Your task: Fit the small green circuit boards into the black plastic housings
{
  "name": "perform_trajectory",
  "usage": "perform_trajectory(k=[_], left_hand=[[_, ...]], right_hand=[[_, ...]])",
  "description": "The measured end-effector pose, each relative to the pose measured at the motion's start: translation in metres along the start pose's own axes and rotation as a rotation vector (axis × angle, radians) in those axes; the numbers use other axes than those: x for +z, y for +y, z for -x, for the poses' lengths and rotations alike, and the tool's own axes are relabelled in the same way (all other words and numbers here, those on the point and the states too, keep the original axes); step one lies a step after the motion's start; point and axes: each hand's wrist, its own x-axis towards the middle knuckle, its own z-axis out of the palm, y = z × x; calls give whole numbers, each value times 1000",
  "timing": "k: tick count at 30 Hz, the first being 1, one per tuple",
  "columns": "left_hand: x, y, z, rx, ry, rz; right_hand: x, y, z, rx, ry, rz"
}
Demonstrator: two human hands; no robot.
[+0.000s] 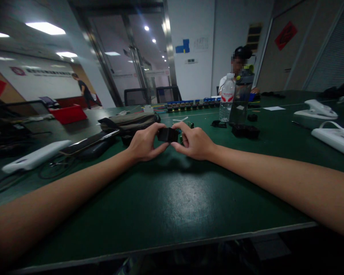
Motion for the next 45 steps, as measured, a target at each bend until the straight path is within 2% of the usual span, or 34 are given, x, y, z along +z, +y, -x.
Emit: perform_trajectory(k=[5, 10, 17, 21, 24, 30, 45], left_hand=[[1, 0, -1, 10, -12, 46], [2, 1, -1, 2, -85, 21], [2, 1, -3, -45, -220, -68], [4, 1, -4, -71, -304, -126], [6, 1, -4, -108, -343, -154], [9, -2, -3, -134, -394, -155], [10, -3, -4, -169, -451, -148]], right_hand=[[2, 2, -1, 65, -76, 73], [5, 5, -2, 138, -155, 171], [0, 6, -7, 341, -143, 393], [-3, 10, -9, 496, -242, 542], [-3, 15, -9, 546, -328, 570], [-2, 22, -10, 518, -399, 566], [-4, 17, -9, 458, -433, 532]])
